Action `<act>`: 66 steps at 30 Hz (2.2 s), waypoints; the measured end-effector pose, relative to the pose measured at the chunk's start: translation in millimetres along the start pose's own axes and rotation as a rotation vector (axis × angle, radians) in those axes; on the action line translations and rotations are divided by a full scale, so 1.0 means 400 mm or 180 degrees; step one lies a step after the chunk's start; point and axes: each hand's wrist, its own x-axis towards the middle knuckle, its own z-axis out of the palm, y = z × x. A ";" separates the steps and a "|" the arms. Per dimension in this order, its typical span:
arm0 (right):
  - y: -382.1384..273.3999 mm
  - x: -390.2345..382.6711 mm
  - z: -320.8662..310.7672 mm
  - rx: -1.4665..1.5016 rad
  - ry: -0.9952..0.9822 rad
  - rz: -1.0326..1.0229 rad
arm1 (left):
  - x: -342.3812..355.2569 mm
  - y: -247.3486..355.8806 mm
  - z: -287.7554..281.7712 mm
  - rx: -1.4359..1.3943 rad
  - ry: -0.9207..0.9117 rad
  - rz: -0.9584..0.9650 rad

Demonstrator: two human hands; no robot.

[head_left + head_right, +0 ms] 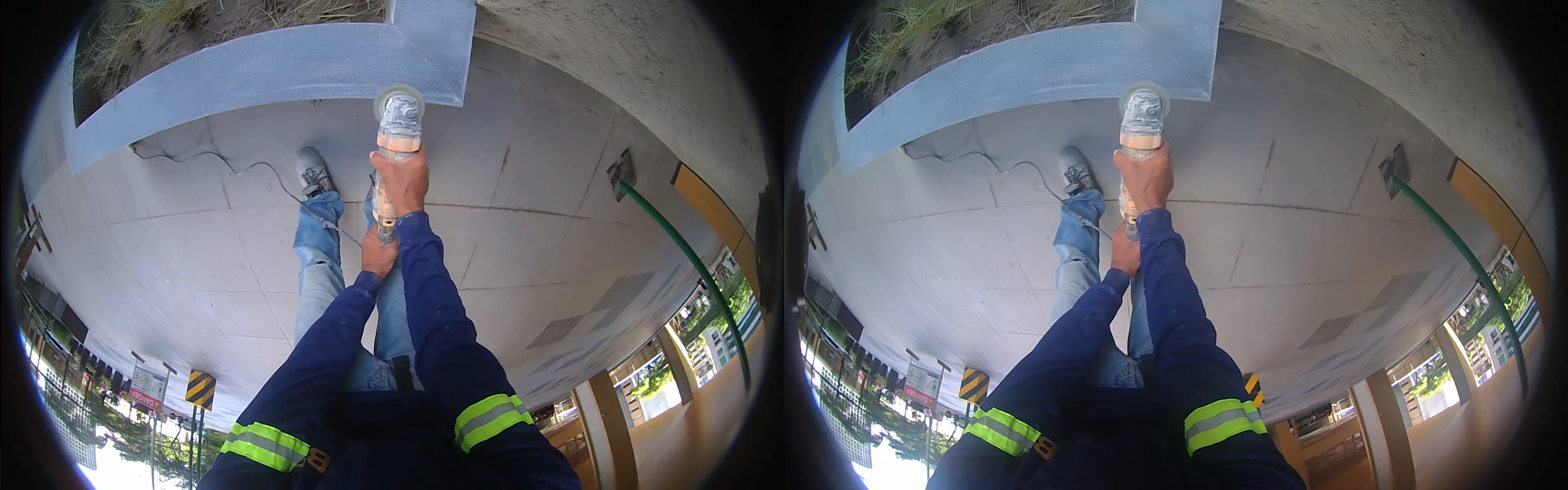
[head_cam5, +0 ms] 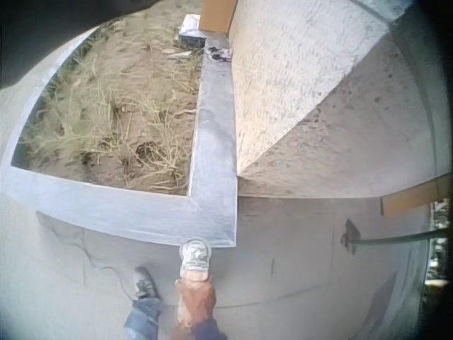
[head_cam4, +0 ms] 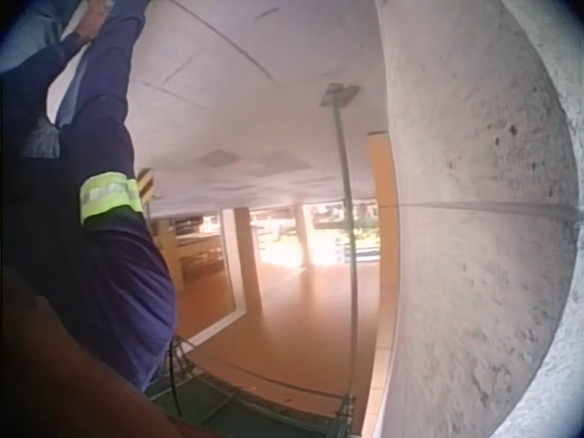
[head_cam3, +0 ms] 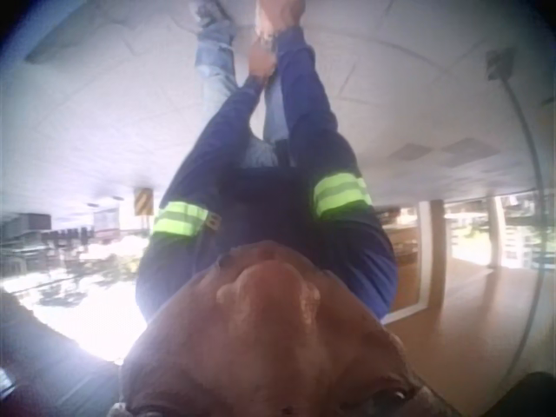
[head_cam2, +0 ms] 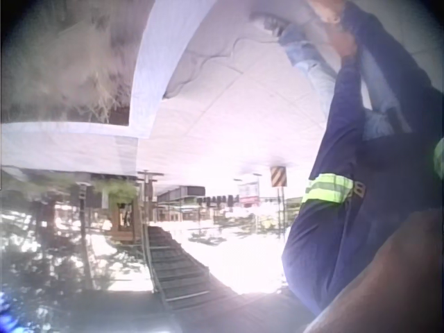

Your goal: The person uses an angle grinder to smooth the edge of a curved concrete planter. They move the tool along the top edge and vertical face, generating dust as they work.

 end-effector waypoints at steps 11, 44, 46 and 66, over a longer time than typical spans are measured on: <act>0.073 0.070 -0.121 0.0283 0.0243 0.0138 | 0.000 0.022 0.107 0.0364 -0.0169 -0.0135; 0.110 0.089 -0.148 0.0751 0.0338 0.0254 | 0.016 0.031 0.112 0.0935 -0.0271 -0.0045; 0.101 0.067 -0.124 0.0687 0.0255 0.0321 | -0.001 0.030 0.100 0.0502 -0.0203 -0.0024; 0.093 0.054 -0.129 0.0724 0.0210 0.0346 | 0.002 0.028 0.085 0.0728 -0.0218 -0.0073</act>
